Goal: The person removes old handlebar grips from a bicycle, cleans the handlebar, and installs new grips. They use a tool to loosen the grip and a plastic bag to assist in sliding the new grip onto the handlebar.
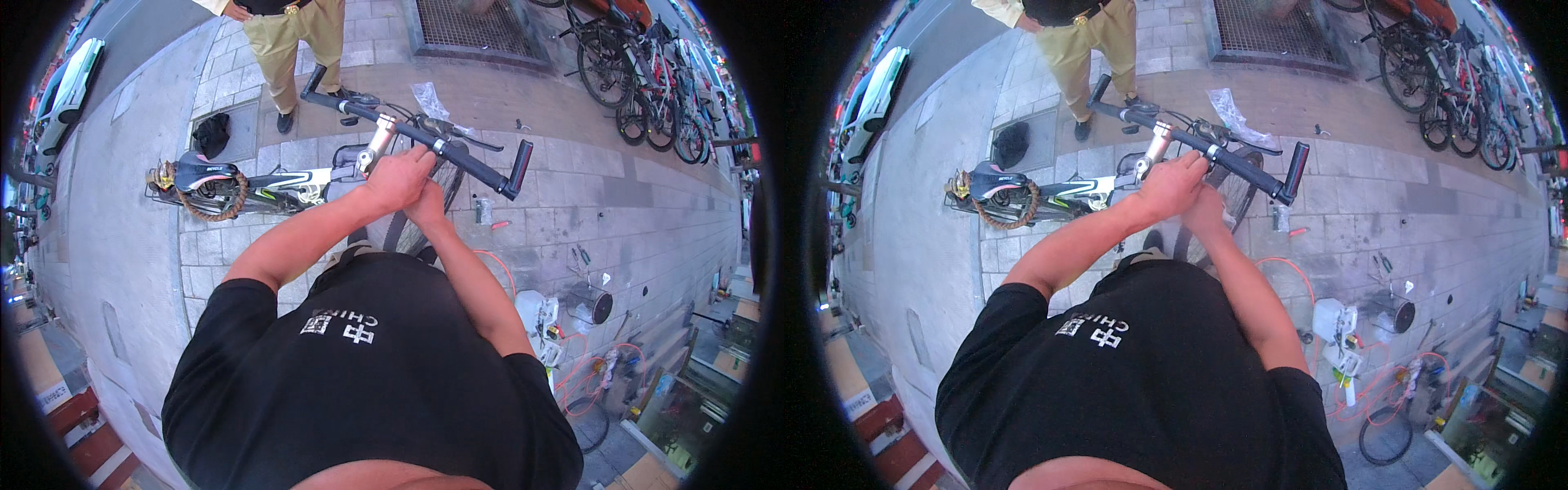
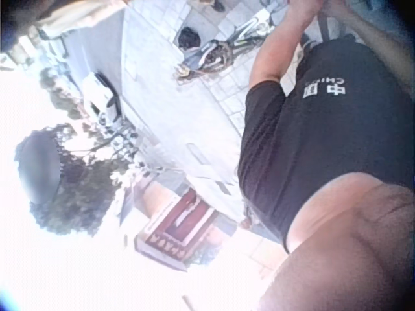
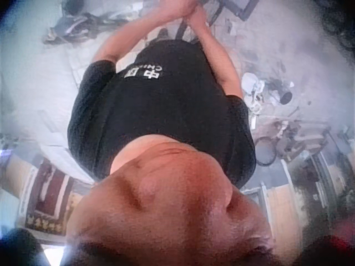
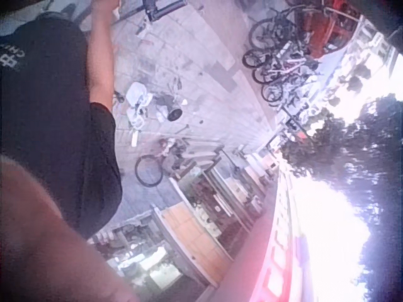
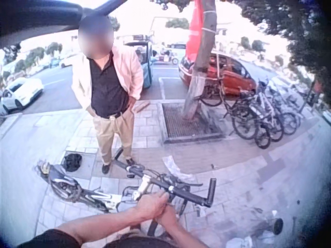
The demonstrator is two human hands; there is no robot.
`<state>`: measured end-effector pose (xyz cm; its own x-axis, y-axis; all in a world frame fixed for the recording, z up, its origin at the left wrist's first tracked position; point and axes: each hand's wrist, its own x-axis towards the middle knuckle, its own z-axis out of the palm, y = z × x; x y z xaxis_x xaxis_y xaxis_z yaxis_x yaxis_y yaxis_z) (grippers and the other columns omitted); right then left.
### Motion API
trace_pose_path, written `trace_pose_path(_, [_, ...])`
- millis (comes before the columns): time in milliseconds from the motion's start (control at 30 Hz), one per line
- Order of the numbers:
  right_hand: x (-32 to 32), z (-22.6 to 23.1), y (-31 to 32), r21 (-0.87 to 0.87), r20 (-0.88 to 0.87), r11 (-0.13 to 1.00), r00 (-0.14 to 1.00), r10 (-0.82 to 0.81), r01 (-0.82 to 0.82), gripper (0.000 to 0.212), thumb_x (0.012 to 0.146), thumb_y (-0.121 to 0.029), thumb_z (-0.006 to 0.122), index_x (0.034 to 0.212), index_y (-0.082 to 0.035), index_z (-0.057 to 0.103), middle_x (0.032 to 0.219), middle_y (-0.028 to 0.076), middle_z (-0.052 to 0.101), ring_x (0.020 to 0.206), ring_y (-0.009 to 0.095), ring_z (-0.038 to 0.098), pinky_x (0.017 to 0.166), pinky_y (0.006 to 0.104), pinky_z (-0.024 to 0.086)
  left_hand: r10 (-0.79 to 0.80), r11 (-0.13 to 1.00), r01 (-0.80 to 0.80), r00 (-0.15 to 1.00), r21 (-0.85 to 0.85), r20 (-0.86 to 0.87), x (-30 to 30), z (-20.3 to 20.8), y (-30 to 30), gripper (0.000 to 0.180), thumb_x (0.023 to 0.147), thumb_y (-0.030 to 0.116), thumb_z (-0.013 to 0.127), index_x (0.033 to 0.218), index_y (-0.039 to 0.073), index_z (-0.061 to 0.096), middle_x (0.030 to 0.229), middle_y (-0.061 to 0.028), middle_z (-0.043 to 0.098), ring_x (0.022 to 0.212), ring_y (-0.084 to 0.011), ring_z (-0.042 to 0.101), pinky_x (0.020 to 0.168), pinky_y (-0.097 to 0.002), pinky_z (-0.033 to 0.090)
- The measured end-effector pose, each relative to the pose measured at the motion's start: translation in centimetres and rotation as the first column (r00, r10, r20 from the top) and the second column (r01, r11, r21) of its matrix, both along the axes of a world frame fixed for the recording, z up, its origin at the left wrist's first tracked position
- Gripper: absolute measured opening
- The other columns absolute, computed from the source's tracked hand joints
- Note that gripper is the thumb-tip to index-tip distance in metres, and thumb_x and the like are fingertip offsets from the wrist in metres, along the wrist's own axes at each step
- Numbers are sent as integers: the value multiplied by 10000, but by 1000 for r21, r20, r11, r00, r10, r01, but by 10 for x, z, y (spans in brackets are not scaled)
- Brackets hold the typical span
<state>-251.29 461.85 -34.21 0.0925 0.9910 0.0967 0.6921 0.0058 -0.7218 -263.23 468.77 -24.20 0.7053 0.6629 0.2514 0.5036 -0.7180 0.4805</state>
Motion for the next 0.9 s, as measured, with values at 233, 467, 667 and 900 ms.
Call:
trace_pose_path(233, [-2, 14, -3, -24, 15, 996, 996, -85, 85, 218, 919, -253, 657, 962, -49, 719, 910, 198, 743, 902, 436, 714, 762, 547, 568, 72, 993, -68, 997, -96, 30, -12, 7, 0, 231, 987, 267, 654, 981, 39, 619, 969, -159, 666, 879, -407, 697, 755, -518, 564])
trace_pose_path(467, [24, 59, -53, -172, 138, 984, 990, -14, 38, 233, 975, -207, 625, 1086, -16, 701, 1091, 236, 717, 970, 440, 691, 852, 539, 551, 398, 815, -197, 874, -545, 278, -14, -15, -34, 279, 1005, 284, 665, 1059, 11, 653, 890, -178, 663, 755, -350, 694, 701, -477, 549])
trace_pose_path(667, [64, 171, -70, 41, 564, 994, 824, 59, -100, 222, 978, -163, 695, 1173, -62, 730, 876, 138, 646, 780, 345, 675, 688, 461, 537, 704, -22, 274, 687, -961, 180, 10, -1, -33, 230, 1016, 278, 669, 1051, 51, 649, 790, -8, 593, 547, -120, 599, 435, -268, 330])
trace_pose_path(900, [62, 210, -34, -18, 677, 967, 708, 200, -256, 201, 946, -140, 724, 1134, -71, 745, 812, 114, 624, 737, 324, 664, 637, 446, 527, 794, -184, 445, 593, -877, 135, 16, -3, -30, 193, 1027, 265, 652, 1000, 79, 609, 769, -7, 557, 551, -130, 582, 421, -284, 314])
